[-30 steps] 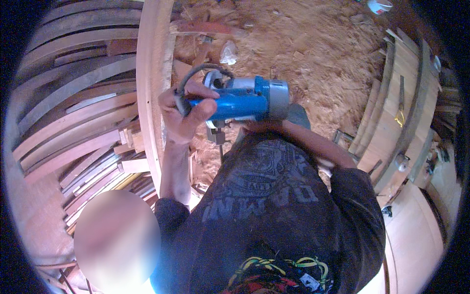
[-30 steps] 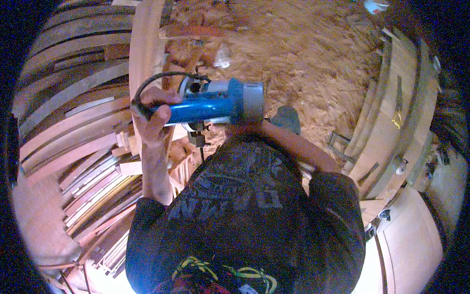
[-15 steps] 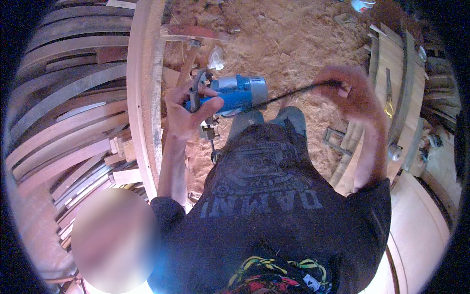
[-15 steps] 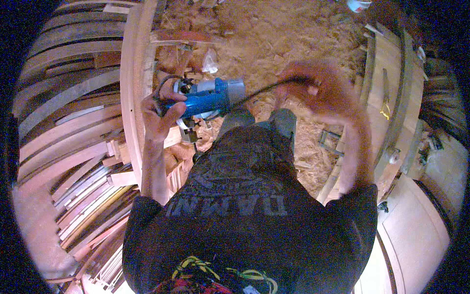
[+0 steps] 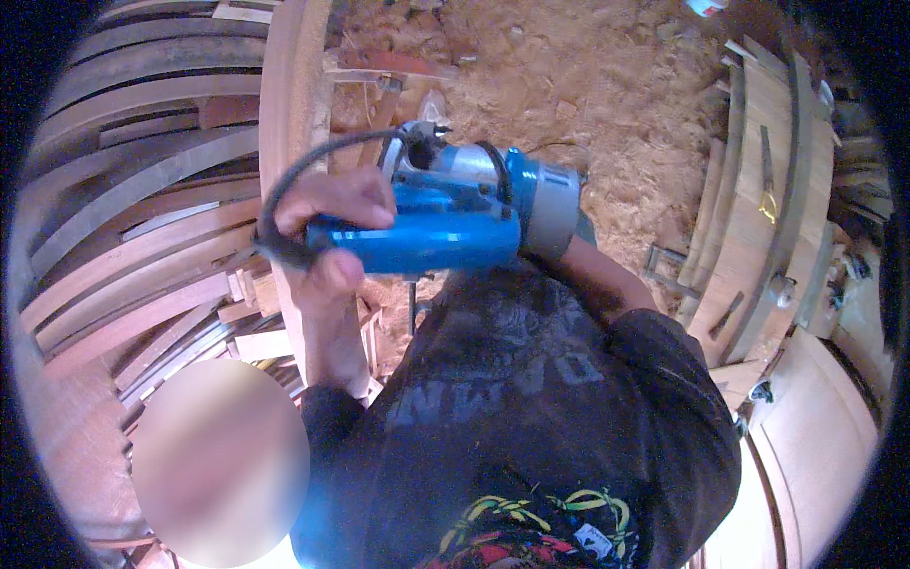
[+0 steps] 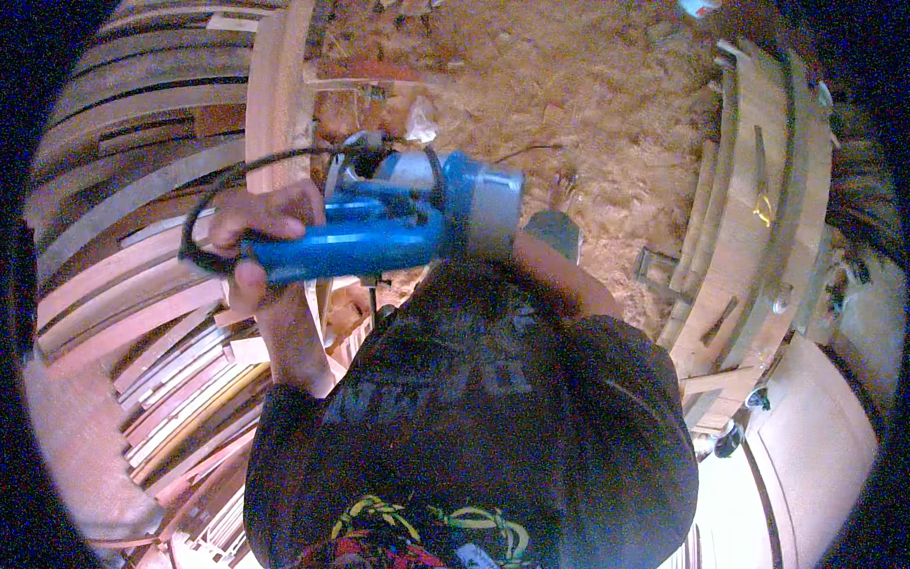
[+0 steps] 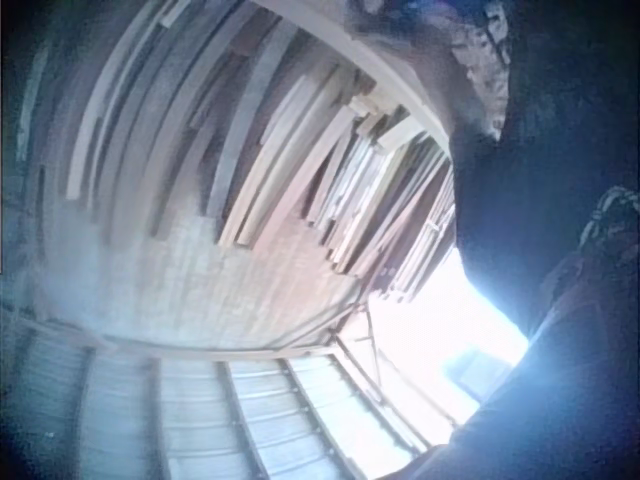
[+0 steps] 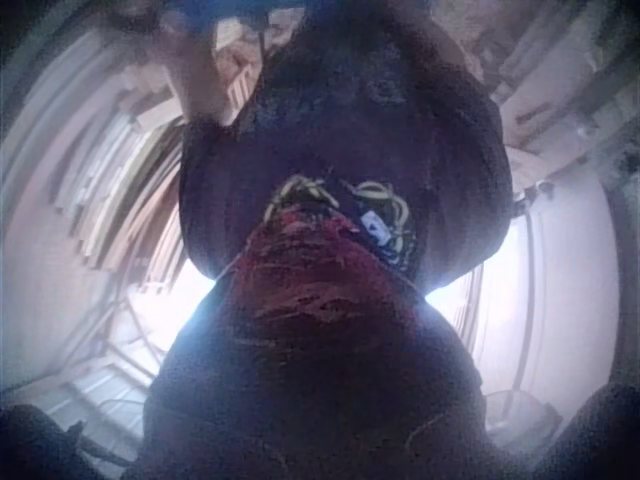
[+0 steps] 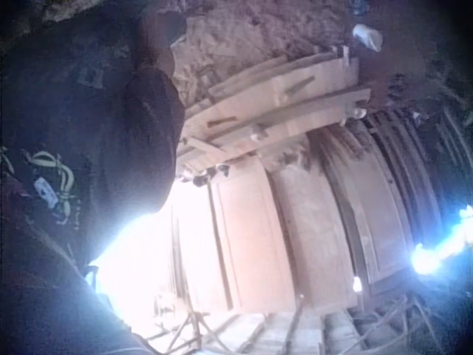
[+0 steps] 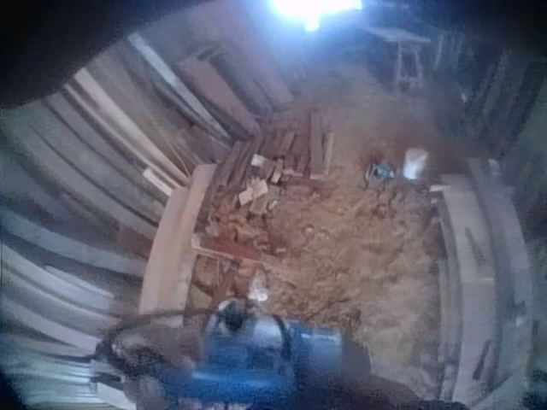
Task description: The person selects a long plank from a stack, positions it on a workbench, and uses a circular saw to cut the wood. The person handles the saw with both hands and guides it along the plank to make a cut.
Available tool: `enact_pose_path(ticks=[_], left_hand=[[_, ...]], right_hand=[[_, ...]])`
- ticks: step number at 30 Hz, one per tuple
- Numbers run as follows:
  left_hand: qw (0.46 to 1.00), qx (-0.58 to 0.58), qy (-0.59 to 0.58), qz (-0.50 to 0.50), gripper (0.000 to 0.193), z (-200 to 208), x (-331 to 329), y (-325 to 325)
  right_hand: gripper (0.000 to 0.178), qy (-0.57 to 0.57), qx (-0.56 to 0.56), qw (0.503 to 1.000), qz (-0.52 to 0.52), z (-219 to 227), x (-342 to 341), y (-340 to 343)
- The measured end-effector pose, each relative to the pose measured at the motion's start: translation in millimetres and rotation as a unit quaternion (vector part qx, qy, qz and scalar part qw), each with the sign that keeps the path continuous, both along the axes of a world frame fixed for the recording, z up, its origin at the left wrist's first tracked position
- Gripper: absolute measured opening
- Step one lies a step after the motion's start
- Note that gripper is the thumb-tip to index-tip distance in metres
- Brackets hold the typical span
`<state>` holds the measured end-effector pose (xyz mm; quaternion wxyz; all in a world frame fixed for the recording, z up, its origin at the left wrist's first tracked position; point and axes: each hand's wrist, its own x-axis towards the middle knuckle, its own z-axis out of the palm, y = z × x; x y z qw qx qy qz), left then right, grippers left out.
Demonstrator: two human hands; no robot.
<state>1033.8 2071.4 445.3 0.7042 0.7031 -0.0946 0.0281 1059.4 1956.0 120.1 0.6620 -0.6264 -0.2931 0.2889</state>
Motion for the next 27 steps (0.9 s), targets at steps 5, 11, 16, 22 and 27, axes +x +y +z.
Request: enact_pose_path(ticks=[5,11,16,22,27], left_hand=[[0.987,0.011,0.034,0.157,0.034,-39.6,15.5,18.3],[0.968,0.061,0.078,0.229,0.015,-77.8,14.3,54.6],[0.976,0.067,0.052,0.201,0.013,-60.3,13.2,47.3],[0.978,0.161,0.053,0.12,0.046,-23.4,-12.3,46.9],[0.995,0.058,-0.026,0.072,0.066,8.7,-14.6,21.0]], right_hand=[[0.024,-0.04,-0.07,0.992,0.099,41.4,-37.7,-24.6],[0.026,-0.079,-0.171,0.974,0.126,150.5,-21.5,-98.1],[0.017,-0.127,-0.145,0.975,0.111,238.5,27.2,-168.0],[0.007,-0.22,-0.147,0.956,-0.13,250.4,103.9,-187.3],[0.015,-0.136,-0.034,0.972,-0.191,133.9,164.0,-102.6]])
